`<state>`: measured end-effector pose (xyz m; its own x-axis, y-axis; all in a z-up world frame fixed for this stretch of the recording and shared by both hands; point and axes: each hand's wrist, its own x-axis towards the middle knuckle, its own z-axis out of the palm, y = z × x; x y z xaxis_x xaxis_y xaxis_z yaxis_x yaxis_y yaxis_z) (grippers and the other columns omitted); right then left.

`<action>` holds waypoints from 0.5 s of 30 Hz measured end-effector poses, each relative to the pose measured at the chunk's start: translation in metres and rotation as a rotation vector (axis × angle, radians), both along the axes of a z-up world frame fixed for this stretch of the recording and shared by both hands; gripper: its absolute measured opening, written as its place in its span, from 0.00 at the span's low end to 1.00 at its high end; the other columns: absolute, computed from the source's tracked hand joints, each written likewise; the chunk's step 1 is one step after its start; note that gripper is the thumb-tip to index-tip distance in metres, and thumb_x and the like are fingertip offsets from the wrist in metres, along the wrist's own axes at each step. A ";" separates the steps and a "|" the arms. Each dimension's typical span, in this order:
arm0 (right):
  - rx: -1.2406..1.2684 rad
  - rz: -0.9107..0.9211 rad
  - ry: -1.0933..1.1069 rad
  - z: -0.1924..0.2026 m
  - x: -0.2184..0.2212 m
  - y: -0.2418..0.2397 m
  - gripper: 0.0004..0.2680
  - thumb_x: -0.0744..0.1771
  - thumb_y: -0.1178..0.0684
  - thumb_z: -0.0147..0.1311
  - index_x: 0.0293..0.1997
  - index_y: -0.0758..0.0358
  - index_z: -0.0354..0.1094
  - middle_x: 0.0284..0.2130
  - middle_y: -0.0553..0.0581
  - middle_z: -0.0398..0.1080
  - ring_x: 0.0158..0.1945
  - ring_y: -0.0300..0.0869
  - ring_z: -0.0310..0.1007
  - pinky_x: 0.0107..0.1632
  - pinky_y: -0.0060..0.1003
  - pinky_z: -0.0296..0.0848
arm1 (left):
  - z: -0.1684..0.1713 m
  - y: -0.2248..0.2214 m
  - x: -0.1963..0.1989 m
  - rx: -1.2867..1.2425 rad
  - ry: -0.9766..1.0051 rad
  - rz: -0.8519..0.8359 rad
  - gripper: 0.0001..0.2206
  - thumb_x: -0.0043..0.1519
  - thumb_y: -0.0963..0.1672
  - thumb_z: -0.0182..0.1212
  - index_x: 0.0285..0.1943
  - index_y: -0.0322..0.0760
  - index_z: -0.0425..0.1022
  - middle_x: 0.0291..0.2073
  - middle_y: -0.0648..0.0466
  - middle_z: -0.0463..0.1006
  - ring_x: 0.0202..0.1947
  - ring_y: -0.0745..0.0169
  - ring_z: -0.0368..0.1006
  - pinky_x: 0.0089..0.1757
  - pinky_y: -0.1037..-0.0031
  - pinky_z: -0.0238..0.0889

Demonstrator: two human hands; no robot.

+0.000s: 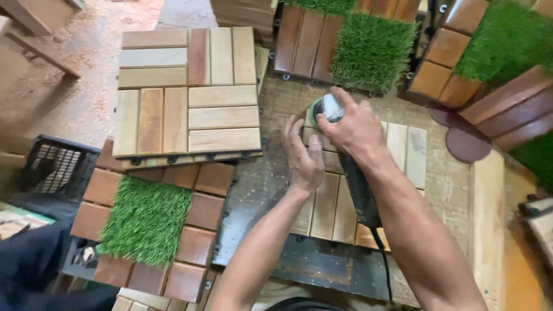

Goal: Sanding the surface of interlocking wooden floor tiles using a handheld orbital sander on a workbench.

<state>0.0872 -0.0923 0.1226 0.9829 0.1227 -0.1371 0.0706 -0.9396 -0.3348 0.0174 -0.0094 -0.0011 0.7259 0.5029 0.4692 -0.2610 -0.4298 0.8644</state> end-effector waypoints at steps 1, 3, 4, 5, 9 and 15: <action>0.012 0.020 0.002 0.001 0.001 -0.003 0.27 0.64 0.29 0.54 0.71 0.36 0.60 0.45 0.75 0.68 0.50 0.73 0.74 0.53 0.63 0.72 | -0.003 0.000 0.001 0.012 0.002 0.020 0.22 0.71 0.49 0.45 0.68 0.31 0.61 0.66 0.35 0.61 0.71 0.32 0.56 0.67 0.50 0.47; -0.004 -0.039 0.010 0.002 0.007 -0.014 0.27 0.64 0.31 0.56 0.71 0.38 0.61 0.46 0.77 0.68 0.51 0.74 0.73 0.54 0.61 0.71 | -0.011 -0.003 0.006 0.071 0.045 0.023 0.23 0.69 0.51 0.48 0.67 0.32 0.62 0.65 0.36 0.62 0.68 0.32 0.60 0.65 0.48 0.51; 0.003 -0.035 0.012 -0.002 0.010 -0.021 0.27 0.64 0.31 0.56 0.71 0.38 0.61 0.46 0.77 0.68 0.51 0.74 0.73 0.54 0.61 0.71 | -0.011 -0.004 0.007 0.078 0.047 0.027 0.23 0.69 0.51 0.48 0.67 0.32 0.62 0.65 0.36 0.62 0.68 0.32 0.60 0.65 0.48 0.51; -0.010 -0.047 0.006 -0.006 0.013 -0.029 0.26 0.64 0.30 0.56 0.71 0.36 0.61 0.45 0.76 0.69 0.51 0.72 0.74 0.53 0.61 0.72 | -0.011 -0.006 0.008 0.130 0.072 0.036 0.24 0.68 0.51 0.49 0.68 0.33 0.62 0.65 0.37 0.64 0.68 0.34 0.61 0.64 0.48 0.53; -0.072 -0.110 0.019 -0.018 0.023 -0.057 0.28 0.63 0.27 0.54 0.72 0.32 0.60 0.46 0.73 0.69 0.51 0.69 0.75 0.53 0.58 0.73 | 0.013 -0.007 0.005 0.317 0.264 -0.046 0.26 0.65 0.51 0.50 0.68 0.30 0.65 0.65 0.34 0.66 0.68 0.33 0.63 0.63 0.39 0.52; -0.057 -0.200 0.069 0.007 0.013 -0.094 0.27 0.64 0.28 0.52 0.72 0.33 0.59 0.49 0.75 0.69 0.56 0.68 0.71 0.57 0.57 0.70 | 0.013 -0.012 0.004 0.711 0.601 -0.175 0.33 0.64 0.55 0.48 0.76 0.35 0.58 0.77 0.42 0.51 0.77 0.37 0.41 0.68 0.39 0.41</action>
